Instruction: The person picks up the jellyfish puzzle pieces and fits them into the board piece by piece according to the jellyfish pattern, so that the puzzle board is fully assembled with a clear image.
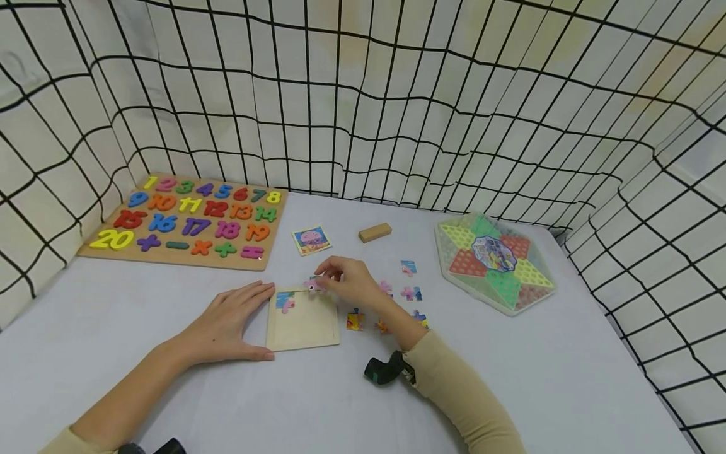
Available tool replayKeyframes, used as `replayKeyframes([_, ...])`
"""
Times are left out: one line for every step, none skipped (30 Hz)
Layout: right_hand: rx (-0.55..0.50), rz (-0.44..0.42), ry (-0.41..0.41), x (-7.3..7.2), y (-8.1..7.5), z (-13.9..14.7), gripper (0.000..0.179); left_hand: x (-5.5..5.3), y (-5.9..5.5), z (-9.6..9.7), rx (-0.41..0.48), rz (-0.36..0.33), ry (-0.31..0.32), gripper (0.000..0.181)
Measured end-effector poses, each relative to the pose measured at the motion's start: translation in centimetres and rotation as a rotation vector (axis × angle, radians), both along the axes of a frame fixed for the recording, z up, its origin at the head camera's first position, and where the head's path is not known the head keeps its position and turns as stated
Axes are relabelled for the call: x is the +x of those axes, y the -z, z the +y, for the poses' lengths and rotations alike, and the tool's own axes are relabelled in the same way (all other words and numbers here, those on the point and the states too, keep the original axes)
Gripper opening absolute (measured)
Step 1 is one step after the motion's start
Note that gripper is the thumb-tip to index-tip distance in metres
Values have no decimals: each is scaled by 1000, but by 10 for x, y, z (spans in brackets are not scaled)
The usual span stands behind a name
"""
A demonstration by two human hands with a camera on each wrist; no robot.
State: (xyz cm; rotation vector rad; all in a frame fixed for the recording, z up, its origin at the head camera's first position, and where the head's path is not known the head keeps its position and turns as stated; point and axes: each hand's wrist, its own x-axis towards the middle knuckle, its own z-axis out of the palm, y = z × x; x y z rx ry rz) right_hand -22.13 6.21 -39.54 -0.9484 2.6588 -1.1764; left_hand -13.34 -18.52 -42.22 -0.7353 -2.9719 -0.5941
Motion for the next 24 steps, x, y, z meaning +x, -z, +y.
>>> replayKeyframes([-2, -6, -4, 1, 1, -2, 8, 0, 0, 0, -1, -1, 0, 118])
replayKeyframes([-3, -15, -8, 2, 2, -3, 8, 0, 0, 0, -3, -2, 0, 118])
replayKeyframes([-4, -26, -14, 3, 4, -5, 8, 0, 0, 0, -4, -2, 1, 118])
replayKeyframes([-3, -42, -17, 3, 5, -6, 8, 0, 0, -1, -6, -2, 0, 118])
replayKeyframes([-2, -59, -19, 3, 6, -7, 9, 0, 1, -1, -7, -1, -1, 118])
replayKeyframes([-3, -77, -21, 4, 7, -8, 9, 0, 1, -1, -7, -1, -1, 118])
replayKeyframes([-5, -91, -21, 5, 8, -10, 10, 0, 1, -1, -7, -2, -1, 118])
replayKeyframes([-6, -102, -19, 5, 9, -11, 10, 0, 1, -1, -5, -2, 0, 118])
replayKeyframes([-4, -109, -15, 6, 10, -12, 10, 0, 1, -1, -3, -2, 0, 118])
replayKeyframes([-1, -106, -11, 6, 11, -13, 10, 0, 1, -1, -2, -3, 1, 118])
replayKeyframes([6, -96, -10, 7, 11, -14, 10, 0, 1, -1, 0, -4, 1, 118])
replayKeyframes([15, -81, -9, 8, 11, -15, 10, 0, 1, -1, 1, -5, 2, 118])
replayKeyframes([27, -64, -9, 8, 12, -16, 10, 0, 1, -1, 1, -6, 3, 118])
replayKeyframes([38, -45, -7, 9, 12, -17, 10, 0, 0, -1, 0, -6, 3, 118])
replayKeyframes([48, -25, -7, 9, 12, -18, 9, 0, 0, -1, 0, -7, 3, 118])
replayKeyframes([57, -5, -6, 9, 12, -19, 10, 0, 0, -1, -1, -8, 3, 118])
replayKeyframes([67, 9, -4, 10, 12, -20, 9, 0, 0, -1, -2, -7, 2, 118])
replayKeyframes([74, 21, -1, 10, 12, -20, 9, 0, 0, -1, -2, -7, 3, 118])
replayKeyframes([80, 28, 3, 11, 12, -21, 9, 0, 0, -1, -2, -6, 3, 118])
replayKeyframes([84, 35, 6, 11, 12, -21, 9, 0, 0, -1, -2, -4, 4, 118])
replayKeyframes([88, 39, 7, 11, 13, -21, 10, 0, 0, -1, -1, -3, 4, 118])
replayKeyframes([91, 45, 10, 11, 13, -21, 10, 0, 0, 0, -3, -1, 4, 118])
replayKeyframes([92, 50, 11, 12, 13, -22, 10, 1, 0, 0, -3, 1, 4, 118])
replayKeyframes([95, 59, 14, 12, 13, -22, 10, 1, 0, 0, -3, 3, 4, 118])
